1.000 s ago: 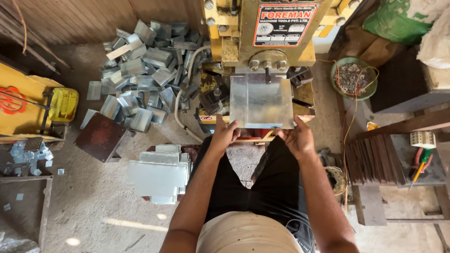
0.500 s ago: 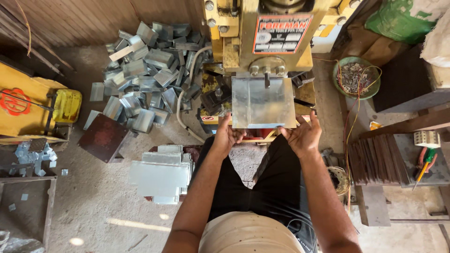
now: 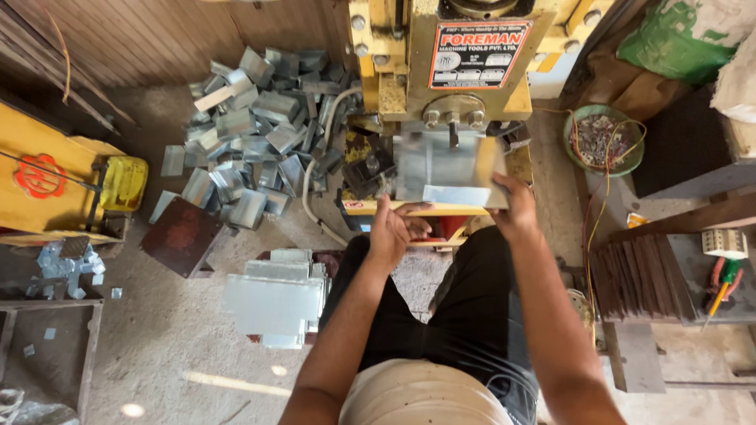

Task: The person places metal sheets into a industrial press to bend them, and سپس removes and stacks the finished components.

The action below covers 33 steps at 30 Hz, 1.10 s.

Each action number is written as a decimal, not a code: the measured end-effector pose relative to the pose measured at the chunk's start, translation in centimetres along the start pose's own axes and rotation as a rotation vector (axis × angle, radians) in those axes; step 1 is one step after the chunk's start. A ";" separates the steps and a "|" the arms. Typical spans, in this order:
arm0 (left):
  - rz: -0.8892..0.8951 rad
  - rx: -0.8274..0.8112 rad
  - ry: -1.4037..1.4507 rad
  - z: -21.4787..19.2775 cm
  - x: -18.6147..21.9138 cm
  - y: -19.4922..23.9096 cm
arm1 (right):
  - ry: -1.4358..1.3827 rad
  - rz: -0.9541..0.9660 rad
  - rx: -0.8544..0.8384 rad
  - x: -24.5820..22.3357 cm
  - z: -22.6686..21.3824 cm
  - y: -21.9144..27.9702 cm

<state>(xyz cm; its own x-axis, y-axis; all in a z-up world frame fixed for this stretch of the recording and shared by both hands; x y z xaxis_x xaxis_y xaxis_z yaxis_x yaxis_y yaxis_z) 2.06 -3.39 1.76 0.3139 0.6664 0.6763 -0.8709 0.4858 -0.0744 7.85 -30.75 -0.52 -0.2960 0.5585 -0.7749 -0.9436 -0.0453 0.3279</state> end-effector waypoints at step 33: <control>-0.431 0.171 -0.376 0.1 -1.4 2.0 | 0.175 -0.214 -0.164 7.9 4.5 4.4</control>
<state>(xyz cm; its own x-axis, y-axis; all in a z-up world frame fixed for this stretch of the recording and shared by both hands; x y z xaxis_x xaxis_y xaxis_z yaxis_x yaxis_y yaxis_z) -0.20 -3.41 0.70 0.5243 0.1685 0.8347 -0.7530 0.5494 0.3621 2.06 -22.86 -2.80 -0.0959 0.4191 -0.9028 -0.9943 -0.0829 0.0671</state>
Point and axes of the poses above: each hand's wrist, its own y-axis away from the middle knuckle, its own z-axis out of the palm, x = y × z, the point moved 3 cm from there along -y, towards the middle knuckle, and after that the axes turned 14 degrees about -x, right-handed, at the moved point
